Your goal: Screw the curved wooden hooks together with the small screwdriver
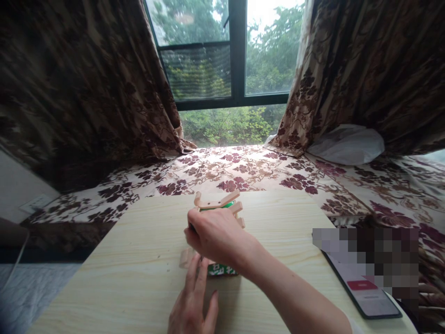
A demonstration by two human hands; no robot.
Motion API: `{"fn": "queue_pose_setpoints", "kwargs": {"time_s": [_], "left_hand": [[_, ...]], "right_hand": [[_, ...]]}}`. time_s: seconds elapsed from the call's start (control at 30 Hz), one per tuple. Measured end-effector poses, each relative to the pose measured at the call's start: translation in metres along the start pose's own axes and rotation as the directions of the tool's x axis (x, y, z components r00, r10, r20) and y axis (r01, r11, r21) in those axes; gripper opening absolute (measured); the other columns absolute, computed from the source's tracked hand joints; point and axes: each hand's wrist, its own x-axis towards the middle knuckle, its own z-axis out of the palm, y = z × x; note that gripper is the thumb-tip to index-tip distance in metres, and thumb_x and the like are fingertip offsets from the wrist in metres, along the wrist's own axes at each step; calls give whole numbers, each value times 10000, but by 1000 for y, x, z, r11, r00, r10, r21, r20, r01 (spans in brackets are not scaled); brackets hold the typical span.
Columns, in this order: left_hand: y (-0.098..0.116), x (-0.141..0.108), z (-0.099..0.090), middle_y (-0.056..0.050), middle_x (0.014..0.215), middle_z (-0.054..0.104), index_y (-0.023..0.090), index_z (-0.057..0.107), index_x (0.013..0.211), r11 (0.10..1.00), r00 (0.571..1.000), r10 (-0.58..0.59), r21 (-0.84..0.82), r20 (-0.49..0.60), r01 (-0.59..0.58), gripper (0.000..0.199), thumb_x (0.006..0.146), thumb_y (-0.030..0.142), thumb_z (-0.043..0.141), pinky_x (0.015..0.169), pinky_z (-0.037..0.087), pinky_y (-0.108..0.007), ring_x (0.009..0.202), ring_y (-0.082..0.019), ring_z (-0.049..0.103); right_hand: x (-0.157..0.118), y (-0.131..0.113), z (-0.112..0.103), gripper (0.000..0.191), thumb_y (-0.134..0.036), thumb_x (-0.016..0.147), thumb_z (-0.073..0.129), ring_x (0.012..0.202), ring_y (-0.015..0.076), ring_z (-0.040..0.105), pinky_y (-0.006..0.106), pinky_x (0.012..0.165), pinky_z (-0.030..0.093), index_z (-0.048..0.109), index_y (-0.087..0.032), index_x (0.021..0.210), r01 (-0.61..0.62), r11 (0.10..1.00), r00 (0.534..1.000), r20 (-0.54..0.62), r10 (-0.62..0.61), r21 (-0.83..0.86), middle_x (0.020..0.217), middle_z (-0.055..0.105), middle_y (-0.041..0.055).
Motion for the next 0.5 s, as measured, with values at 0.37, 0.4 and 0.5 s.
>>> {"fn": "queue_pose_setpoints", "kwargs": {"time_s": [0.37,0.4,0.5], "left_hand": [[1,-1,2,-117,1500,389,236,183,1503,1000,1000,-3,7,-8,3,742,839,94,481,829,582,-341,1188,-265,589],[1,-1,1,-117,1500,389,234,185,1503,1000,1000,-3,7,-7,3,740,839,94,480,835,580,-341,1193,-264,585],[1,0,1,-116,1499,391,232,191,1502,1000,1000,-2,11,-10,2,731,842,98,477,842,578,-339,1204,-263,577]], "right_hand": [[0,-3,-9,170,-235,898,470,610,103,431,257,539,201,464,-191,733,85,996,993,74,-87,24,723,612,-1],[0,-3,-7,172,-241,900,467,602,103,421,260,534,193,459,-192,735,73,997,995,64,-74,15,722,612,0],[0,-2,-4,169,-241,903,453,573,103,390,271,522,168,457,-190,742,45,999,998,34,-44,-14,704,603,0]]}}
